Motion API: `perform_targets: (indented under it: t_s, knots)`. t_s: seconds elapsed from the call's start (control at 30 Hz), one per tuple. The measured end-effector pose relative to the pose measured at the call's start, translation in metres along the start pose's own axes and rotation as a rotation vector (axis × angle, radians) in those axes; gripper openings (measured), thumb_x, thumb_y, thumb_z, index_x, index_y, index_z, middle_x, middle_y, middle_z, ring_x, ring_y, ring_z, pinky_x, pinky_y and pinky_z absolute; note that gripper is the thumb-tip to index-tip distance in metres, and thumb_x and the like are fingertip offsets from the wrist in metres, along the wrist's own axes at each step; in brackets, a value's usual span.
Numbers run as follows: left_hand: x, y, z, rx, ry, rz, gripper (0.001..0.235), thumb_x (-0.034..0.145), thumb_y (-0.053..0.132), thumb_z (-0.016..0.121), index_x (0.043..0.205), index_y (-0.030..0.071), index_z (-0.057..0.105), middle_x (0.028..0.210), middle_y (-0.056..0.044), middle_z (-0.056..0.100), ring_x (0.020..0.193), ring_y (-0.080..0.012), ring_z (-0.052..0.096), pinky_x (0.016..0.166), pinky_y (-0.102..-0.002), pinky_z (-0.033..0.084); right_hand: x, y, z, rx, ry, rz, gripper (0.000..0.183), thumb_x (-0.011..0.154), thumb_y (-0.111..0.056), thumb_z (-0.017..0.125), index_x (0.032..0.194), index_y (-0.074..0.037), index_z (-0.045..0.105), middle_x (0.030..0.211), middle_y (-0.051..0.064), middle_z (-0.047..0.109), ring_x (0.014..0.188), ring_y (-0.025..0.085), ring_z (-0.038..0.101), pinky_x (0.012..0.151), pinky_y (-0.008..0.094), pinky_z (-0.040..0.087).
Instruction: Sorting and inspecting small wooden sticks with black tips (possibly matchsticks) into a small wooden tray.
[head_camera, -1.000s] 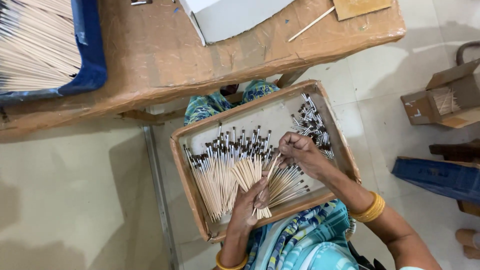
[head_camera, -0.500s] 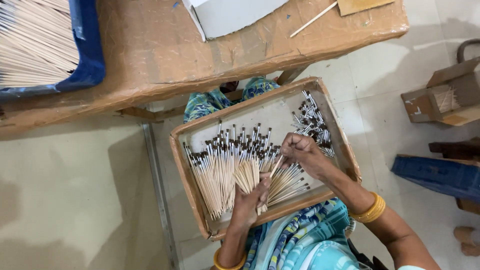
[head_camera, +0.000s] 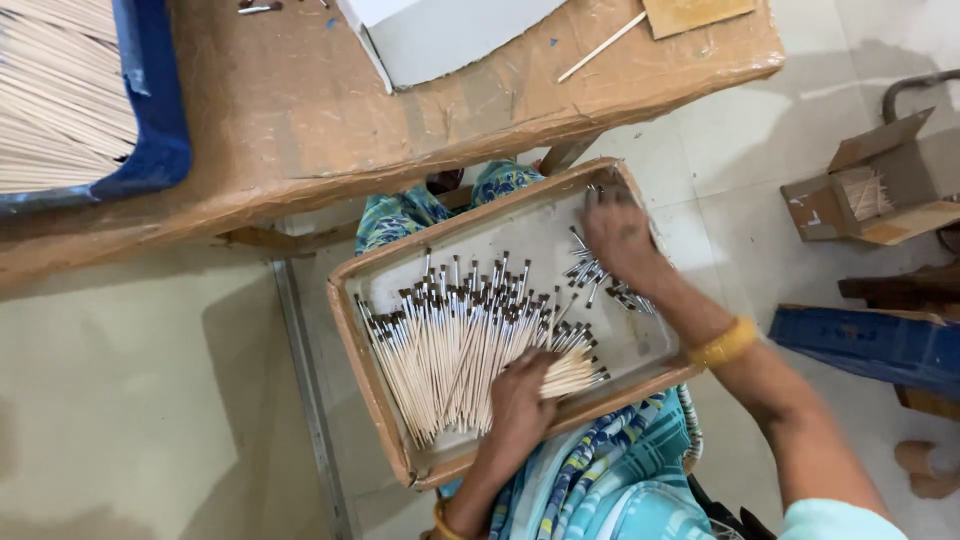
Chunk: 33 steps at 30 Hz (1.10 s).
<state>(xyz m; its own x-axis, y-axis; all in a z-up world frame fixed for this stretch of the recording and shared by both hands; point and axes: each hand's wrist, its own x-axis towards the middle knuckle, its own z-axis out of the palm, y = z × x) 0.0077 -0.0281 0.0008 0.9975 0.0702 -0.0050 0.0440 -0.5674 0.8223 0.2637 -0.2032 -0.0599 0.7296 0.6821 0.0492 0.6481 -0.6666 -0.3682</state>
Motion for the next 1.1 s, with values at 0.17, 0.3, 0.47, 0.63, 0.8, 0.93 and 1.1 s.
perform_targets:
  t_s: [0.17, 0.3, 0.47, 0.63, 0.8, 0.93, 1.1]
  knots:
    - [0.008, 0.009, -0.006, 0.034, -0.112, -0.09, 0.059, 0.067, -0.01, 0.065, 0.123, 0.009, 0.068, 0.119, -0.014, 0.068, 0.096, -0.038, 0.068, 0.079, -0.047, 0.055, 0.04, 0.006, 0.003, -0.707, 0.498, -0.33, 0.036, 0.077, -0.011, 0.055, 0.108, 0.005, 0.065, 0.096, 0.026, 0.068, 0.07, 0.03, 0.061, 0.056, 0.043, 0.05]
    - [-0.013, -0.009, -0.027, 0.054, -0.039, -0.223, 0.064, 0.068, -0.004, 0.07, 0.131, 0.01, 0.066, 0.122, -0.017, 0.068, 0.1, -0.0408, 0.067, 0.083, -0.047, 0.054, 0.04, -0.019, -0.018, -0.501, 0.014, -0.151, 0.027, 0.078, -0.007, 0.057, 0.101, 0.001, 0.069, 0.088, 0.021, 0.067, 0.08, 0.035, 0.065, 0.054, 0.046, 0.051]
    - [-0.035, -0.035, -0.041, 0.046, -0.001, -0.239, 0.064, 0.069, 0.003, 0.076, 0.133, 0.008, 0.066, 0.122, -0.02, 0.069, 0.105, -0.0433, 0.066, 0.086, -0.047, 0.053, 0.009, -0.03, -0.038, -0.268, -0.006, -0.121, 0.008, 0.084, -0.007, 0.062, 0.09, -0.007, 0.067, 0.087, 0.012, 0.07, 0.094, 0.037, 0.068, 0.074, 0.05, 0.057]
    - [-0.021, -0.04, -0.035, -0.507, -0.002, -0.448, 0.025, 0.098, 0.012, 0.067, 0.121, 0.002, 0.071, 0.089, -0.015, 0.069, 0.08, -0.0237, 0.066, 0.073, -0.037, 0.054, 0.004, -0.06, -0.076, -0.067, 0.084, 0.049, 0.017, 0.097, -0.02, 0.069, 0.106, -0.006, 0.072, 0.089, 0.015, 0.073, 0.076, 0.034, 0.069, 0.064, 0.047, 0.055]
    - [0.008, -0.008, -0.048, -0.996, -0.012, -0.543, 0.024, 0.101, 0.012, 0.062, 0.12, 0.0, 0.071, 0.077, -0.009, 0.068, 0.066, -0.0127, 0.063, 0.062, -0.028, 0.054, -0.021, -0.082, -0.068, 0.373, 0.205, 0.126, 0.015, 0.093, -0.015, 0.074, 0.102, -0.003, 0.074, 0.092, 0.012, 0.073, 0.077, 0.027, 0.069, 0.067, 0.038, 0.057]
    - [0.001, -0.033, -0.021, -1.288, -0.037, -0.536, 0.021, 0.099, 0.009, 0.068, 0.115, -0.005, 0.065, 0.073, -0.009, 0.067, 0.055, -0.0107, 0.055, 0.048, -0.023, 0.043, -0.043, -0.095, -0.03, 1.22, 0.021, 0.378, 0.014, 0.096, -0.014, 0.073, 0.1, -0.001, 0.074, 0.09, 0.01, 0.075, 0.075, 0.017, 0.07, 0.066, 0.03, 0.059]
    - [0.007, -0.01, -0.036, -1.502, -0.027, -0.58, 0.029, 0.094, 0.01, 0.07, 0.119, -0.005, 0.065, 0.069, -0.009, 0.064, 0.049, -0.0088, 0.048, 0.043, -0.021, 0.035, -0.047, -0.116, -0.039, 1.6, -0.06, 0.413, 0.013, 0.099, -0.015, 0.066, 0.1, -0.001, 0.066, 0.092, 0.012, 0.075, 0.083, 0.016, 0.075, 0.069, 0.029, 0.062]
